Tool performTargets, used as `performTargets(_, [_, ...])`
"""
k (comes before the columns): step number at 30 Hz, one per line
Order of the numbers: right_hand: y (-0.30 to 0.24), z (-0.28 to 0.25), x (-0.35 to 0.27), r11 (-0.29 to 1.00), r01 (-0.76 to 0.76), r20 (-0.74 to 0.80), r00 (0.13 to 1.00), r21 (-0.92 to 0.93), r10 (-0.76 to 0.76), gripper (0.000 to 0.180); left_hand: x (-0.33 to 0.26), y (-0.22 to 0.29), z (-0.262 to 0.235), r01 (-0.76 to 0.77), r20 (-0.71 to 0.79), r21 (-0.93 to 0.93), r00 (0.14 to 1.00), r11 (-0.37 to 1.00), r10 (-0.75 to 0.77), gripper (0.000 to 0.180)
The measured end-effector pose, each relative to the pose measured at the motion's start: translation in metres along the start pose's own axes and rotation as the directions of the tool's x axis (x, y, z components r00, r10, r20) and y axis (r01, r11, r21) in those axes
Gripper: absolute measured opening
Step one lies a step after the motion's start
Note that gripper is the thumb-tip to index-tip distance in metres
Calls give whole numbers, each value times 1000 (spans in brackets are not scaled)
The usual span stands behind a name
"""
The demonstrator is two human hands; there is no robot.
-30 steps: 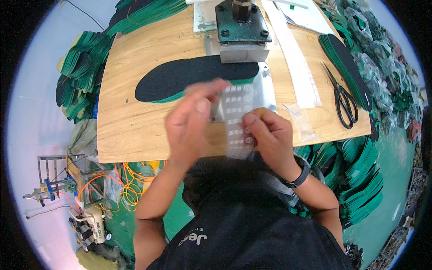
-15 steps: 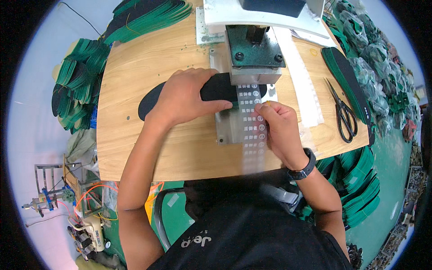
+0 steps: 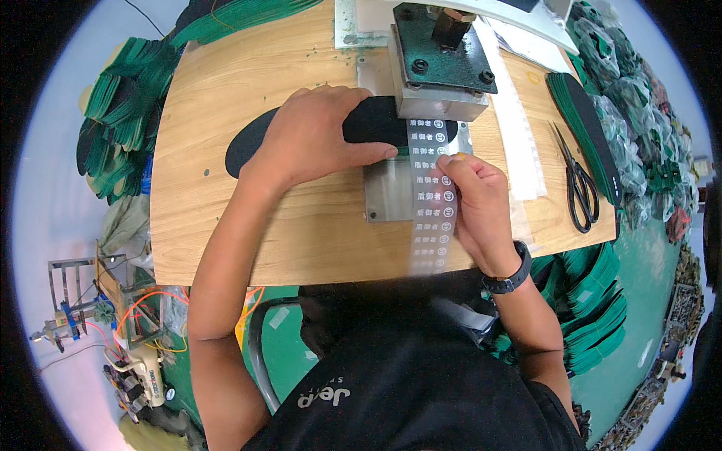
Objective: The person handles stacks of shoe insoles and uses shears to cut a strip of labels. They position each insole and a label under a press machine to attach the label, then gather the insoles into a stack and secure them with a rubber band.
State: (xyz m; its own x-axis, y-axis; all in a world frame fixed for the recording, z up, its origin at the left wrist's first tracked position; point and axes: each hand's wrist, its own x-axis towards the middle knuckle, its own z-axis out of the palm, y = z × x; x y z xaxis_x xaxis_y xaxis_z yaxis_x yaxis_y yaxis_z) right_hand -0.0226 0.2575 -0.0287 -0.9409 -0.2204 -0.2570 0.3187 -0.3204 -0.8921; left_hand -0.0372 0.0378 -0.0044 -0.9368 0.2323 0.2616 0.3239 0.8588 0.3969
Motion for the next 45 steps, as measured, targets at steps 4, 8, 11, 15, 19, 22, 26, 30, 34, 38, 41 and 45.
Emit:
performTargets(4, [2,-1,1,1000,-14,2,1000,24,14,15,0,0,-1,37,47,-12,998,999,-37,60])
performTargets(8, [1,0,2,999,-53,-13,999,-6,53,16,-2,1,2,46,54,1,997,999,-46,63])
performTargets(11, [2,0,6,999,-40,-22,999,-33,40,19,0,3,-2,37,58,-12,998,999,-36,63])
performTargets(15, [4,-1,6,999,-19,2,1000,-50,19,22,-6,-1,0,-100,-92,-87,992,991,92,57])
performTargets(19, [2,-2,3,999,-34,5,999,-18,35,24,-5,-1,1,-142,-76,-148,988,979,132,48])
performTargets(22, [3,-1,-3,994,20,28,999,-107,-17,24,-10,-3,-3,-140,-111,-191,986,972,120,36])
performTargets(26, [-6,-3,-44,982,-9,107,994,-189,29,21,-11,-8,2,-88,-150,-209,987,974,57,19])
performTargets(30, [-14,-2,-51,986,-157,-1,988,-58,157,19,-10,-8,-4,51,-156,-390,980,919,-120,14])
performTargets(34, [-5,-10,-8,996,-88,77,993,-33,91,18,-11,-7,-4,111,-159,-499,963,859,-217,14])
performTargets(38, [-5,-3,12,998,-66,66,996,5,65,18,-8,-8,-4,94,-160,-503,967,859,-199,12])
performTargets(41, [-4,-1,11,996,-85,55,995,4,85,17,-10,-10,-3,49,-183,-502,970,864,-161,12])
performTargets(45, [-4,-3,10,995,-94,67,993,11,93,18,-11,-9,-5,-11,-197,-478,976,878,-95,12])
